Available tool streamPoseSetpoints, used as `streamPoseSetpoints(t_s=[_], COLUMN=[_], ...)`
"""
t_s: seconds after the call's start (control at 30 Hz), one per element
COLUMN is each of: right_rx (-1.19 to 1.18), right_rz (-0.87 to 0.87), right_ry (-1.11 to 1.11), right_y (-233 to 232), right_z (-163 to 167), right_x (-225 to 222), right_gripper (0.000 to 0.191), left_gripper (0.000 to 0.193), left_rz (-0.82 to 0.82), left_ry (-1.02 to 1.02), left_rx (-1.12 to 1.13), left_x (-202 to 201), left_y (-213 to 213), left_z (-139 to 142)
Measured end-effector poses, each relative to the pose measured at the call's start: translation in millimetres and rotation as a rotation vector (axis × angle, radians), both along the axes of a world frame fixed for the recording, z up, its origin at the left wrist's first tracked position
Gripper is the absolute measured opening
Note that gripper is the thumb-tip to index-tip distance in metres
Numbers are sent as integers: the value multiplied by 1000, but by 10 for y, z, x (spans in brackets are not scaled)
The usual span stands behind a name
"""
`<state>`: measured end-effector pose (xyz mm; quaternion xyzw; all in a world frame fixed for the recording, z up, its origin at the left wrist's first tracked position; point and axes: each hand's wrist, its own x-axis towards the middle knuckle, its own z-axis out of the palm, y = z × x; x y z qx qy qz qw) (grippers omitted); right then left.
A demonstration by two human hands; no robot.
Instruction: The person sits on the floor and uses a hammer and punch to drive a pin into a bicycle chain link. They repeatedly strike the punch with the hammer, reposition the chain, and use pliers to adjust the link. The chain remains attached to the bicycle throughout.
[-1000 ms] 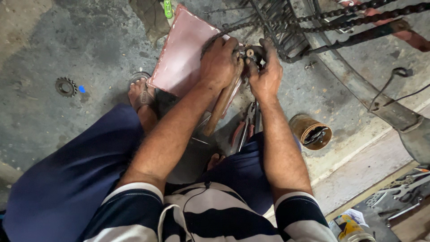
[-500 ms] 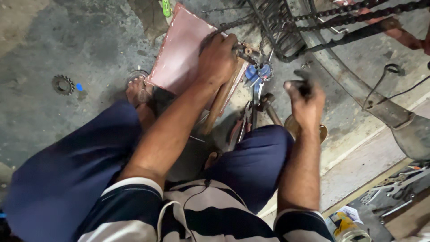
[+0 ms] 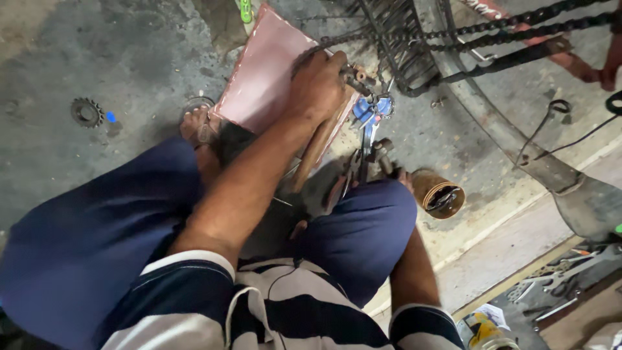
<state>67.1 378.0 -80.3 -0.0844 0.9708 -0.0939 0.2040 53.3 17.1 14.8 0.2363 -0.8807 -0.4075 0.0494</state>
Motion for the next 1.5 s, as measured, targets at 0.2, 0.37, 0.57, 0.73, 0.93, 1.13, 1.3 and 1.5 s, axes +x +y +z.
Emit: streamPoseSetpoints(t_s=[0.2,0.37,0.57,0.73,0.93,1.13,1.3,1.5], right_rx=[-410,-519,-880,-690,-644,-836,-799,-593], right_rz=[-27,-134,41,297,186,-143,-99,152], right_ry=[-288,-322,1,298,211,-66,-127,79], right_y=[119,-190,-1003,-1318,-1162,-1183,-1226,-1326], right_z=[757,1638,1744,1334,1337,1509,1600,1570], right_x=[-321,-632,-429,-417,-309,-203,-226,-357], right_gripper=[38,34,38,41,41,44,46,52], left_gripper=[34,32,37,41,41,42,33,31], left_rz=[-4,16,2,46,49,32,-7,-21], left_ry=[-75,-80,-128,-63,4,62,67,175], left_rx=[11,26,59,34,56,7,-54,-135], left_x=[-11,-49,-74,-52,22,73,105,143], left_y=[28,29,40,86,86,72,87,92], left_z=[-40,-91,-133,-128,-106,-178,-300,-371])
